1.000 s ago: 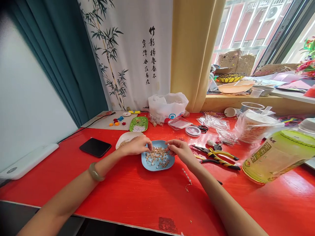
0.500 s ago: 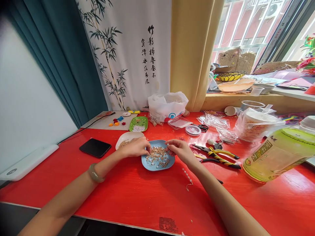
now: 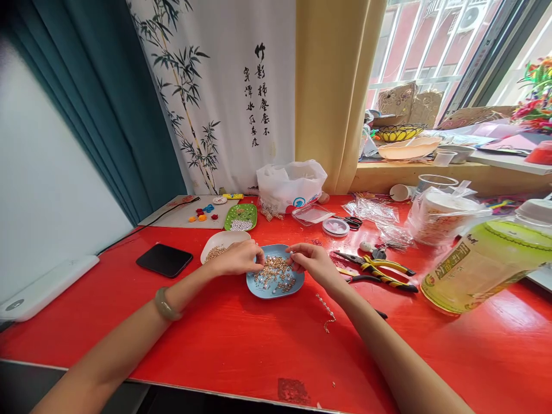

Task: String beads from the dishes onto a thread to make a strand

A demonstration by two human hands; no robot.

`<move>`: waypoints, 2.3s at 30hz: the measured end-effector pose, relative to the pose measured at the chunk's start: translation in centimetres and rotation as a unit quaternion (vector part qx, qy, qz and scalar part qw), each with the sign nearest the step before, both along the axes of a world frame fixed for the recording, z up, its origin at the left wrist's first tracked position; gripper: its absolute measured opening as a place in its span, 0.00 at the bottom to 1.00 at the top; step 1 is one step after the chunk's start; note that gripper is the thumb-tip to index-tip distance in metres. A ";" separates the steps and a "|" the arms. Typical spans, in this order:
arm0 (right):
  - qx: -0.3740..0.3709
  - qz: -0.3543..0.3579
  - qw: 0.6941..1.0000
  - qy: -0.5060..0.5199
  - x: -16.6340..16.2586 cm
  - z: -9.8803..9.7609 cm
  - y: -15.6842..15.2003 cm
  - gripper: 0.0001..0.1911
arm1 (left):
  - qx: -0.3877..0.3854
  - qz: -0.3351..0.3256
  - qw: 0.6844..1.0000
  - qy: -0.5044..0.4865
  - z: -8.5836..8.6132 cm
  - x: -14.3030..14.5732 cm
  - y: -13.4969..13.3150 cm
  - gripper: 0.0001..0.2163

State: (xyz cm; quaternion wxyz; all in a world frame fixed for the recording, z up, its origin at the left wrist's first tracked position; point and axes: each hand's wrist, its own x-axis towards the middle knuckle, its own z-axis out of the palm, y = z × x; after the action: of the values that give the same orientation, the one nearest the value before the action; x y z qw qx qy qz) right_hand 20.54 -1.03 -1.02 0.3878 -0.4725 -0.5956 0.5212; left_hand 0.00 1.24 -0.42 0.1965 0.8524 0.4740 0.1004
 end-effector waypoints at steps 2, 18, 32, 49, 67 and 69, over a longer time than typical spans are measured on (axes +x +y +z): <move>-0.010 0.007 1.000 0.010 -0.1 0.1 -0.2 0.10 | -0.066 0.006 0.992 -0.105 -0.3 0.0 0.5 0.06; 0.006 0.104 0.994 0.016 -1.7 -0.4 -1.4 0.15 | -0.338 0.050 0.759 -0.554 -1.1 1.4 -0.2 0.11; 0.003 0.096 0.995 0.016 -2.6 0.1 -2.6 0.12 | -0.362 0.056 0.707 -0.604 -1.8 2.1 -0.3 0.11; 0.024 0.090 0.996 0.005 -2.7 0.1 -2.7 0.14 | -0.370 0.058 0.688 -0.622 -2.1 1.9 -0.3 0.11; 0.032 0.094 0.995 -0.010 -2.7 -0.2 -2.6 0.16 | -0.370 0.066 0.685 -0.624 -2.2 2.0 -0.3 0.11; 0.030 0.095 0.995 -0.010 -2.7 -0.2 -2.6 0.16 | -0.366 0.068 0.685 -0.626 -2.2 2.0 -0.3 0.12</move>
State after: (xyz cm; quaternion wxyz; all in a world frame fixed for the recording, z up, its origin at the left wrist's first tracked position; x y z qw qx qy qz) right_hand 17.84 -3.63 -1.20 0.3452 -0.4071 -0.6568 0.5327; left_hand 1.96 0.95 -2.65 0.7366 0.4172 0.2966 0.4419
